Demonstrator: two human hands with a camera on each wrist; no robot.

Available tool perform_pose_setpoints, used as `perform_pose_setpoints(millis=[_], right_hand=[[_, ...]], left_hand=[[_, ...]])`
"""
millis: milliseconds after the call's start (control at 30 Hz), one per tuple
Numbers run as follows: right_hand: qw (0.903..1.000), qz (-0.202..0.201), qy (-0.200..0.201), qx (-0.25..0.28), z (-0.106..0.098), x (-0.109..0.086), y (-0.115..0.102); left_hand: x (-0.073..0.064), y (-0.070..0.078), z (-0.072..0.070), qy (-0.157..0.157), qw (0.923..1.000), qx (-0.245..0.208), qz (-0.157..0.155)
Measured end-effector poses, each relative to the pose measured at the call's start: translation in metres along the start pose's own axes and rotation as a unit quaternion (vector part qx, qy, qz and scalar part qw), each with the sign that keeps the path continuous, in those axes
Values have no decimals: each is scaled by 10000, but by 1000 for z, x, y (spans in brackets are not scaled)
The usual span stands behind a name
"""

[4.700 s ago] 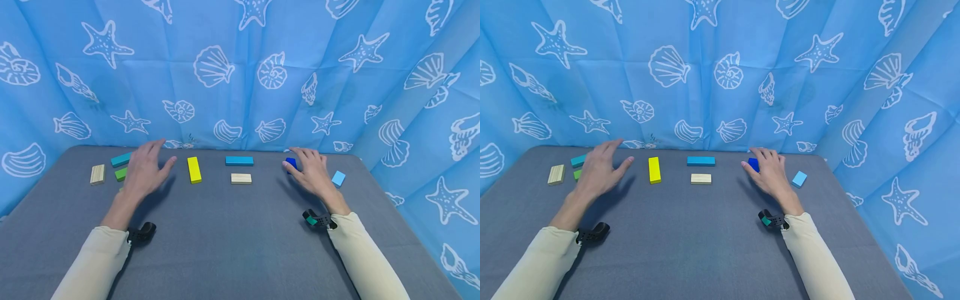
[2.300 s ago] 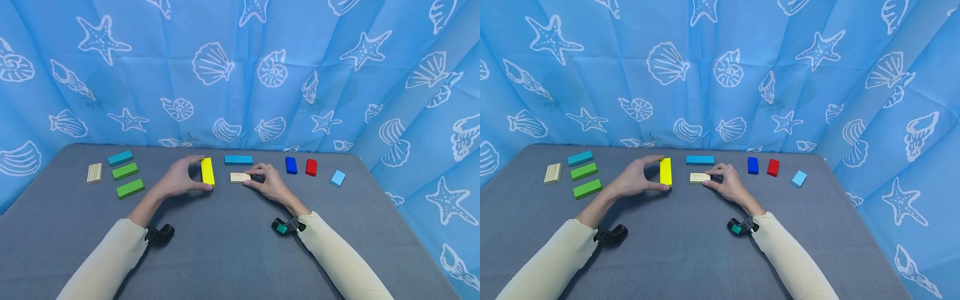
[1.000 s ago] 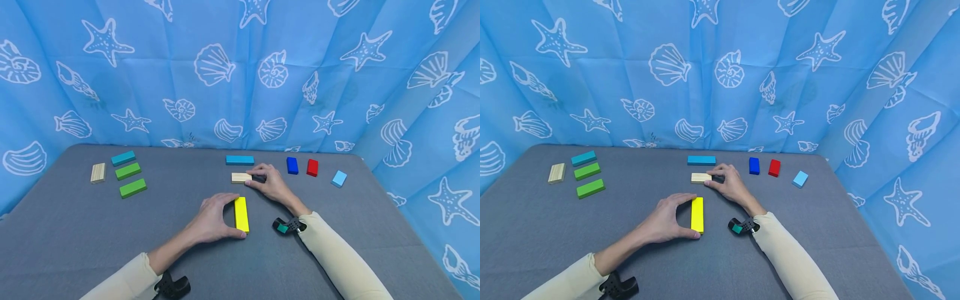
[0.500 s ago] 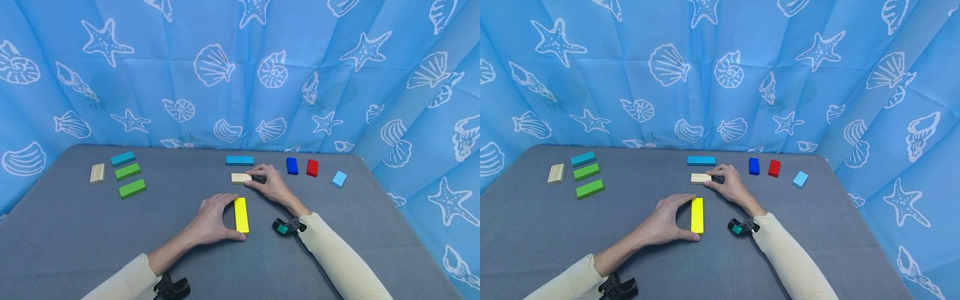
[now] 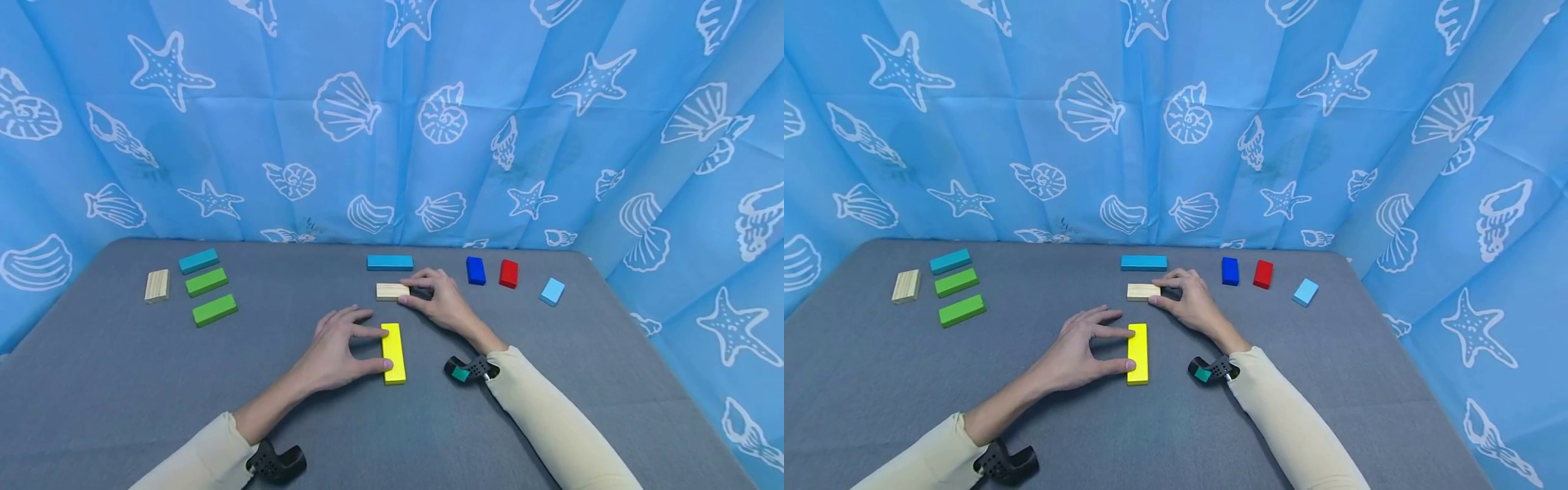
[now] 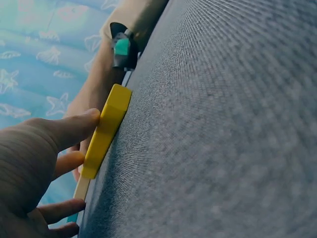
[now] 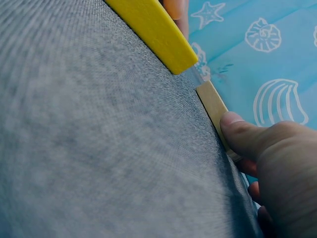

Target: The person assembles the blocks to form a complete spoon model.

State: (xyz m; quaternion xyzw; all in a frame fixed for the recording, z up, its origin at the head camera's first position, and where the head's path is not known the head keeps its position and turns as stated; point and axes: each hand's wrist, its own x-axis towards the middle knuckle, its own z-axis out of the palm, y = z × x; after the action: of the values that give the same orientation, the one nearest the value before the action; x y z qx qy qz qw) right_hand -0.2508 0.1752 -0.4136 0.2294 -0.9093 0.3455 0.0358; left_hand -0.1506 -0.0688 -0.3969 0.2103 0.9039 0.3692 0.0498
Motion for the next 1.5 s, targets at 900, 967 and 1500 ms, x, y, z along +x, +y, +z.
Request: perform_pose_setpoints(millis=[900, 967, 1500], right_hand=[[9871, -329, -1220, 987, -18, -3, -9], [9861, -316, -1291, 996, -17, -3, -9], [9835, -559, -1506, 834, -15, -4, -5]], left_hand=[[2, 1, 3, 141, 9992, 292, -225], [2, 0, 3, 137, 9992, 286, -224], [2, -2, 3, 142, 9994, 227, -227]])
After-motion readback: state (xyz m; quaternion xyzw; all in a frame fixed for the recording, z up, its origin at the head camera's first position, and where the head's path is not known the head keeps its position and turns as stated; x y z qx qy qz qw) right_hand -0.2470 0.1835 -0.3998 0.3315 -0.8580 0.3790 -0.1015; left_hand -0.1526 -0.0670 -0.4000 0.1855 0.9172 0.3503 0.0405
